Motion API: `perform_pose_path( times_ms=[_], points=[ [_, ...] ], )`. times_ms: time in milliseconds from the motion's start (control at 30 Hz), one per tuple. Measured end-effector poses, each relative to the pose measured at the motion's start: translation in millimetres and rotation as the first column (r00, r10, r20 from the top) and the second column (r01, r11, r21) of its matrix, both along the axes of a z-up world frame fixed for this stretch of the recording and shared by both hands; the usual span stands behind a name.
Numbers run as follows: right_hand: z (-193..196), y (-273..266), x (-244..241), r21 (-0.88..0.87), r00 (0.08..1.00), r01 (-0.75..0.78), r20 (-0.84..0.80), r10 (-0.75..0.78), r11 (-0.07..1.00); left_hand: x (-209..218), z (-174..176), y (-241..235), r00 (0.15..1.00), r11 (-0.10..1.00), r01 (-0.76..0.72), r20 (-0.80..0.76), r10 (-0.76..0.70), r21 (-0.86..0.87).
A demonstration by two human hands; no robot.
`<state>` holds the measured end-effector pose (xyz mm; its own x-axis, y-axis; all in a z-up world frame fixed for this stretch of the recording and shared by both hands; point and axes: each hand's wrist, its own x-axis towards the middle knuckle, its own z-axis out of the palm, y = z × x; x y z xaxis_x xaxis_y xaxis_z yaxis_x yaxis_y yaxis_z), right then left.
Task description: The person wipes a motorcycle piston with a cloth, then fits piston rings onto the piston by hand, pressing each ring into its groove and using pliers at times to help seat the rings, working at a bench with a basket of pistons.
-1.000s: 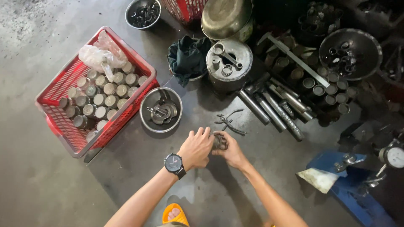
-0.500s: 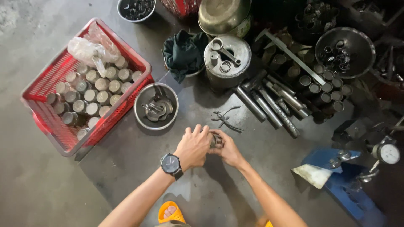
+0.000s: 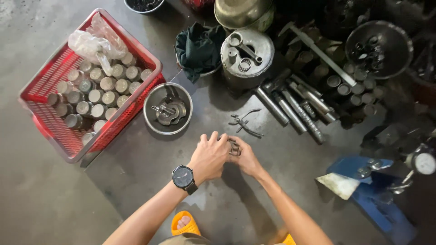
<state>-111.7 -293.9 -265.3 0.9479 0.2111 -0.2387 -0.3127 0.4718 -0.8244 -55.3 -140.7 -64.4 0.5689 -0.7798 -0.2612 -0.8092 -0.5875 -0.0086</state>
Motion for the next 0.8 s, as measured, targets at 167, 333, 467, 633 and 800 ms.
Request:
perform_pose_path(
  times_ms=[167, 333, 467, 633, 800],
  points=[
    [28, 6, -1, -0.028, 1.000, -0.018, -0.005, 0.018, 0.999, 4, -8, 1, 0.999, 0.999, -0.039, -0.001, 0.039, -0.037],
    [44, 2, 1, 0.004, 0.992, -0.035, -0.120, 0.035, 0.999, 1, 0, 0, 0.999, 0.998, -0.053, -0.002, 0.053, -0.020],
    [42, 1, -4, -0.100, 0.998, -0.030, -0.049, 0.025, 0.995, -1, -2, 0, 0.999, 0.999, -0.027, 0.025, 0.027, -0.019],
    [40, -1, 0, -0.095, 0.994, -0.018, -0.113, 0.007, 0.995, -4, -3, 0, 0.999, 0.999, -0.031, -0.009, 0.031, -0.022],
    [41, 1, 0, -0.197, 0.997, -0.025, 0.072, 0.040, 0.980, -4, -8, 1, 0.999, 0.999, -0.031, 0.018, 0.030, 0.024]
  ],
)
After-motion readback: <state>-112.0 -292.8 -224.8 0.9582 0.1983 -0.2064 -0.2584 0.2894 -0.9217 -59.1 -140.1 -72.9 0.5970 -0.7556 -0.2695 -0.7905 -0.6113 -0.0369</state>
